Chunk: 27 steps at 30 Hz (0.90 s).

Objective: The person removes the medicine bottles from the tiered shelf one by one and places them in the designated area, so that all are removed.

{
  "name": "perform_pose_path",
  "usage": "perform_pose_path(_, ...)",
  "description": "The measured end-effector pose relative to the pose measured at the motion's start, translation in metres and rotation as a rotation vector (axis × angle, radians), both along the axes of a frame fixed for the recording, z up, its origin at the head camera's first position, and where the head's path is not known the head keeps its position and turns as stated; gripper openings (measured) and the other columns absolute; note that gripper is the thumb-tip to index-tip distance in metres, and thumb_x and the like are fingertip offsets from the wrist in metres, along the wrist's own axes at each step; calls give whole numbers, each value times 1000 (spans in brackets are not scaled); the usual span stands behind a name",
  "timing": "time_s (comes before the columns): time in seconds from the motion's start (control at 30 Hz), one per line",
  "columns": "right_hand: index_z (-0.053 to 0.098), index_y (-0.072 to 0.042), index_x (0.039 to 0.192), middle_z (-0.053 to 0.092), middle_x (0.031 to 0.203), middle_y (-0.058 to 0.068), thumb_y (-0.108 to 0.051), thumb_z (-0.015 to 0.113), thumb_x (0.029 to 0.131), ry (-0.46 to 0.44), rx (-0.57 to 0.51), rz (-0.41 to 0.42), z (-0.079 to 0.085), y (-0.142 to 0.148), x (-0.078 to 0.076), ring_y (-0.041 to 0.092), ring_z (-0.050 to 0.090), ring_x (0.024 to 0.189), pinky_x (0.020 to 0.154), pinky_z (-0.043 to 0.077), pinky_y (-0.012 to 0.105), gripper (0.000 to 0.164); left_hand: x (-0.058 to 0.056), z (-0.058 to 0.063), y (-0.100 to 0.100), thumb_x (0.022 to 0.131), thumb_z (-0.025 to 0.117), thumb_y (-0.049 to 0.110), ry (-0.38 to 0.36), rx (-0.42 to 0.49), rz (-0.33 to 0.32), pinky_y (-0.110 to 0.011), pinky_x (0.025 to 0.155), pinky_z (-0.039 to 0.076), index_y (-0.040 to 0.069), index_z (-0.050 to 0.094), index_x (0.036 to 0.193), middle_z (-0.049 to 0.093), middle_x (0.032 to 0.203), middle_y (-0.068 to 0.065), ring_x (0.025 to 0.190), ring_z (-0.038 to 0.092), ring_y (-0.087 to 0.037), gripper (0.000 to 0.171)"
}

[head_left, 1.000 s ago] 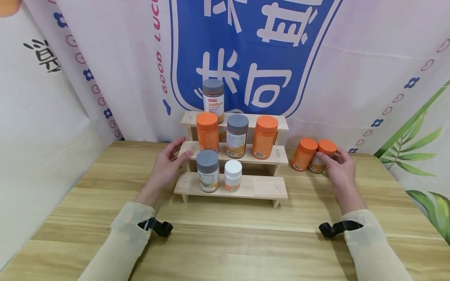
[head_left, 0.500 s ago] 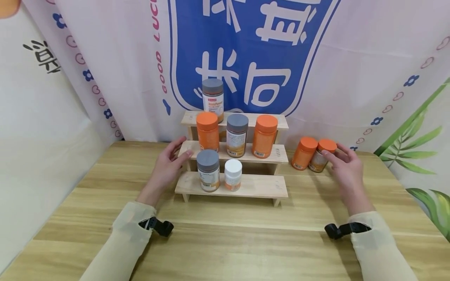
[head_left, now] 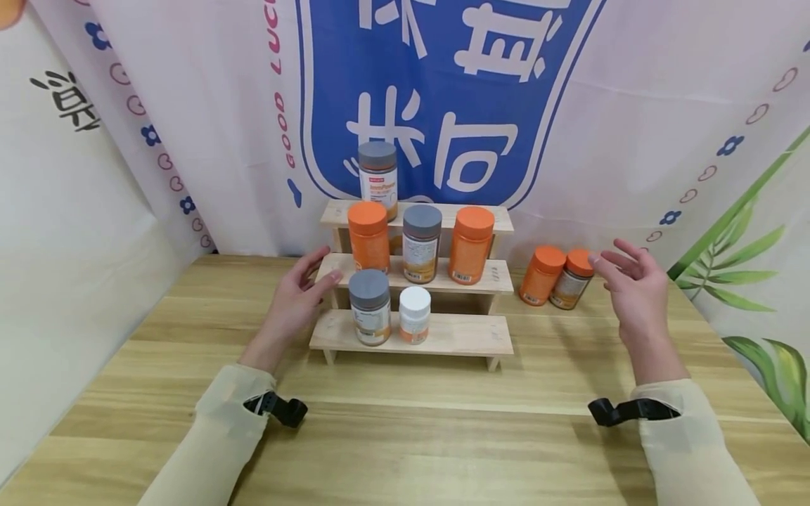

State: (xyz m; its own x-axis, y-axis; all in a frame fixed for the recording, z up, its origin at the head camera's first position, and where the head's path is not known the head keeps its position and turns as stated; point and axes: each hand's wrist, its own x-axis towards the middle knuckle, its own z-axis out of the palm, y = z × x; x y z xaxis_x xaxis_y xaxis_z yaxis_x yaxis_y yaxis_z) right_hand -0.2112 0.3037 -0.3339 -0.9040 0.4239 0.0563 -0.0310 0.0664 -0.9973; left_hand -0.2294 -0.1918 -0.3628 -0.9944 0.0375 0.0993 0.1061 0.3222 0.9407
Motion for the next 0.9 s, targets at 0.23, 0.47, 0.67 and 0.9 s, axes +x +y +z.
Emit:
perform_pose_path(0.23, 52, -26, 156, 64, 132, -10, -33, 83, 93, 33, 94, 88, 19, -20, 9, 6, 57, 119, 86, 48, 8, 71, 0, -2, -2, 108, 63, 36, 13, -7, 2, -55, 133, 22, 14, 35, 167, 31, 175, -9, 164, 26, -31, 69)
perform_pose_path(0.47, 52, -23, 156, 66, 133, -10, -33, 76, 100, 81, 241, 274, 27, -38, 17, 4, 61, 119, 91, 48, 8, 62, 2, -4, -3, 107, 63, 36, 6, -8, 2, -55, 133, 23, 15, 34, 167, 31, 175, -9, 164, 26, -30, 70)
perform_pose_path(0.67, 54, -19, 154, 67, 131, -7, -27, 76, 100, 146, 215, 344, 29, -53, 17, 6, 63, 118, 93, 50, 10, 59, 2, -3, -2, 107, 64, 37, 13, -7, -1, -55, 132, 23, 14, 35, 167, 32, 175, -9, 163, 27, -31, 70)
perform_pose_path(0.9, 53, -25, 155, 65, 143, 1, -37, 72, 102, 124, 347, 336, 46, -77, 16, 7, 59, 125, 98, 49, 14, 58, 2, -1, -1, 107, 64, 36, 4, 31, -6, -52, 133, 23, 14, 34, 167, 30, 175, -7, 163, 27, -28, 71)
